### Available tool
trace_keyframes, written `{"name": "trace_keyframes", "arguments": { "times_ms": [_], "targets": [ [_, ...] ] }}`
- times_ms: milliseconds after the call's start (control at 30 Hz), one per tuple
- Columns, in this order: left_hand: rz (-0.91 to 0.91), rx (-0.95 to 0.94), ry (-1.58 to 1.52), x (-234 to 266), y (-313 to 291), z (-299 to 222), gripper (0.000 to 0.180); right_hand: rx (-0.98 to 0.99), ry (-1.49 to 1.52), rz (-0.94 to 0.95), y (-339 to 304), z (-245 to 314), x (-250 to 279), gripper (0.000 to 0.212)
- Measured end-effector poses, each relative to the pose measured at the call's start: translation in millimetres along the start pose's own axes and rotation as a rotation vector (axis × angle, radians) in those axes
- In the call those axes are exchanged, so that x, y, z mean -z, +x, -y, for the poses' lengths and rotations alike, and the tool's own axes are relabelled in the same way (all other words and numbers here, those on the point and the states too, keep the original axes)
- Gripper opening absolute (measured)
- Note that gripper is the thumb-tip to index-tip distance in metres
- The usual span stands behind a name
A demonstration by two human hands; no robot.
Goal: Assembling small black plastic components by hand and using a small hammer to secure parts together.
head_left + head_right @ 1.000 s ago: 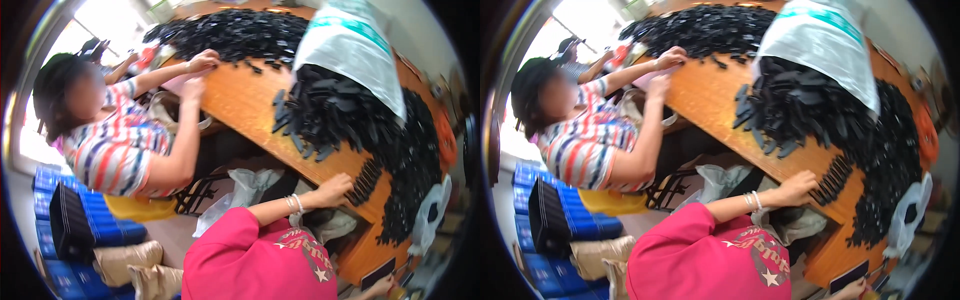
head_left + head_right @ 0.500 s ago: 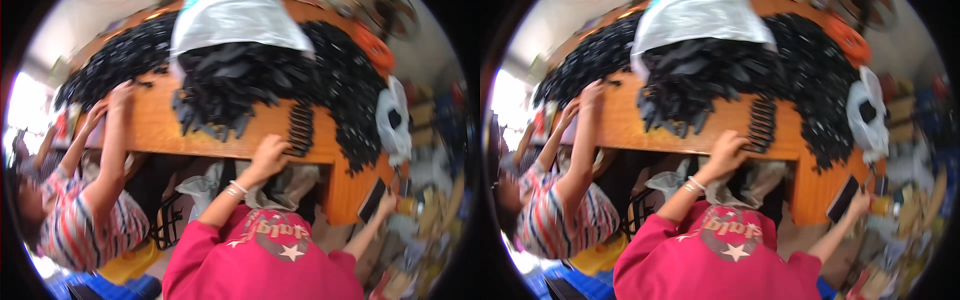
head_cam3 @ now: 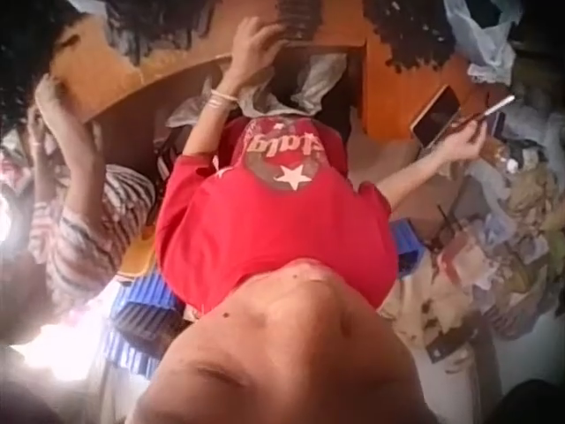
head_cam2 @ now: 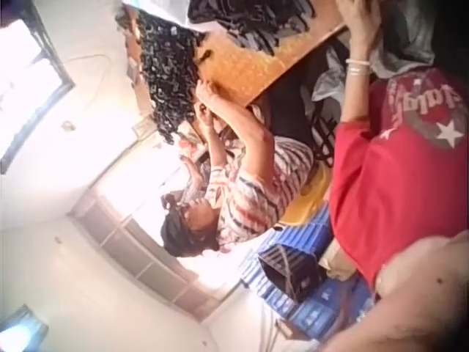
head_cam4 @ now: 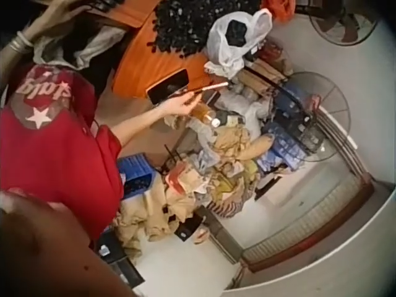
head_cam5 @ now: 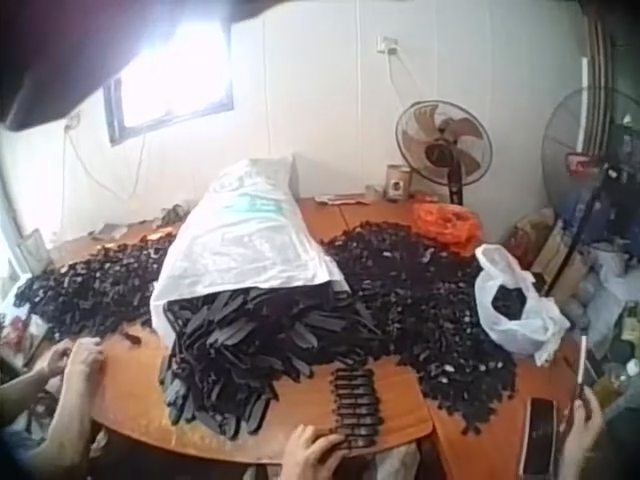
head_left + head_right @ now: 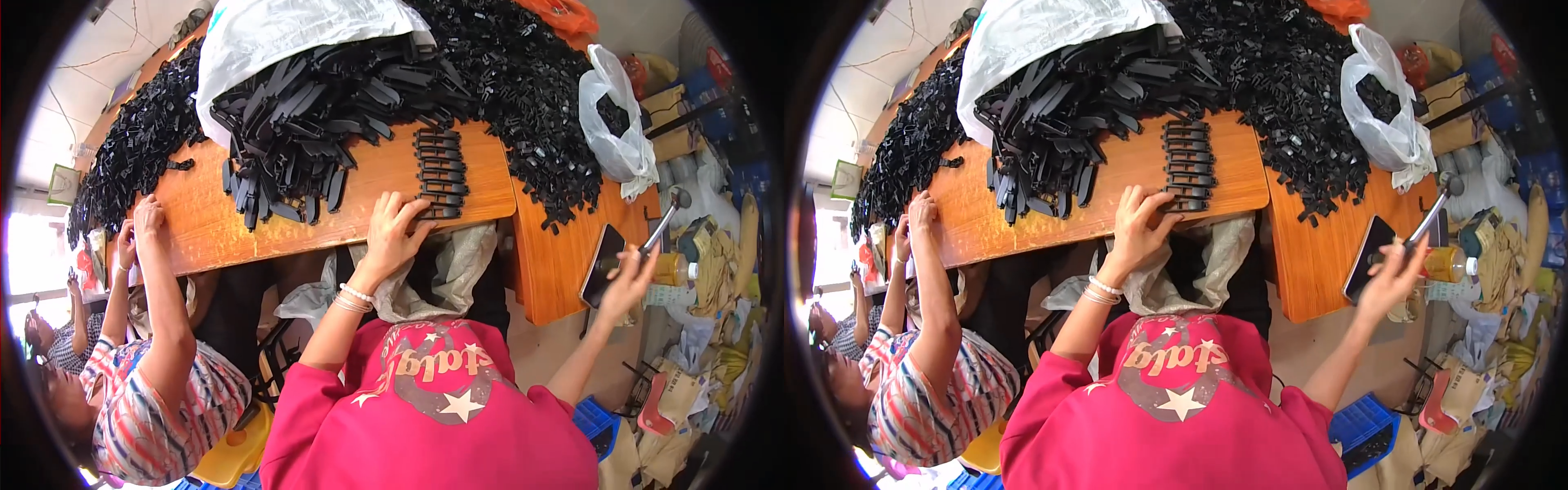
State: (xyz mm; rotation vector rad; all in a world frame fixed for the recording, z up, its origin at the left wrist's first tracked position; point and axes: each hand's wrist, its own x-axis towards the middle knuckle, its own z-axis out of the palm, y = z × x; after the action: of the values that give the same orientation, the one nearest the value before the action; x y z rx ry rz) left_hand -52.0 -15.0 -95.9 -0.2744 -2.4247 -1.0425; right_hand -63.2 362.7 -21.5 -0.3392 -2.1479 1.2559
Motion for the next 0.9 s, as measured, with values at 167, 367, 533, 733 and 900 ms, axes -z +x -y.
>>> {"name": "trace_keyframes", "arguments": {
  "times_ms": [167,367,533,733,900],
  "targets": [
    [0.021,-0.03,-0.002,0.7,-0.2,2.1,0.028,-0.04,0.304,0.426,-69.8,53.4,-52.3,0.051],
    [0.003,-0.132,0.009,0.0,4.4,2.3,0.028,-0.049,0.097,0.92,-123.2,70.2,-80.4,0.049],
    [0.018,-0.187,-0.007,-1.1,2.8,7.8,0.03,-0.067,-0.006,1.029,-129.5,77.9,-89.4,0.05],
    [0.043,-0.197,0.003,0.3,4.8,9.5,0.03,0.168,-0.114,0.998,-133.9,75.1,-94.9,0.049],
    [0.06,-0.208,-0.009,1.7,1.3,11.0,0.032,-0.188,0.068,0.976,-131.7,91.1,-93.7,0.05]
  ]
}}
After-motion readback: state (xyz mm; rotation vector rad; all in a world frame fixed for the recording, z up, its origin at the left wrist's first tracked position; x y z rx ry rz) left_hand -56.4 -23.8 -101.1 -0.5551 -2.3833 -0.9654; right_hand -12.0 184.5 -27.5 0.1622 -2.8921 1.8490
